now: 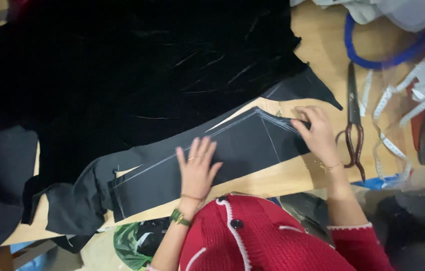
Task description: Cutting black fabric with scissors along marked lines and folding the cut pieces.
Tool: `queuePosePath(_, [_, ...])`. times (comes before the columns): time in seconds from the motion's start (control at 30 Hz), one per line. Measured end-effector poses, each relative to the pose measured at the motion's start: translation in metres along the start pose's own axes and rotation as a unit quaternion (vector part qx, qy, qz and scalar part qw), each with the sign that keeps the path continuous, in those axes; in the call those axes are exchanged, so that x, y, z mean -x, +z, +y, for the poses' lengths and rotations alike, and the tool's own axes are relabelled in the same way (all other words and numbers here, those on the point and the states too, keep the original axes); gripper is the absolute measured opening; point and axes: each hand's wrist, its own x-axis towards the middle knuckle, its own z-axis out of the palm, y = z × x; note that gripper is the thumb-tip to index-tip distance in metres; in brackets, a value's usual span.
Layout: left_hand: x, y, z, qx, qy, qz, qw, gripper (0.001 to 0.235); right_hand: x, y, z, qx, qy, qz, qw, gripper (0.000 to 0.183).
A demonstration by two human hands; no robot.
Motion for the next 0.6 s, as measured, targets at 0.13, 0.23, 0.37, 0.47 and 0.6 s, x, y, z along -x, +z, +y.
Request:
queuePosePath(0.13, [0.049,-0.018,-0.063,-0.082,-0.115,0.082,0.987,0.048,-0.013,0.002,-0.030,-0.030,-0.005,-0.049,0.998,0.047])
queuePosePath(0.23, [0.090,-0.018,-0.110,-0.202,-0.232,0.089,0.947,0.044,-0.018,0.006,-0.037,-0.016,0.009,-0.084,0.996,0.056])
queuePosePath(0.37, [0.114,-0.017,-0.141,-0.249,-0.302,0.066,0.918,0.056,-0.022,0.006,-0.051,-0.045,0.067,-0.179,0.981,0.035])
queuePosePath(0.47, [0.108,-0.031,-0.133,-0.237,-0.297,0.022,0.925,0.046,-0.018,0.009,-0.047,-0.026,0.056,-0.211,0.975,0.020])
queuePosePath(0.6, [0.078,-0.074,-0.097,-0.137,-0.199,0.021,0.970,0.019,-0.004,0.004,-0.055,-0.112,0.062,-0.188,0.974,0.026])
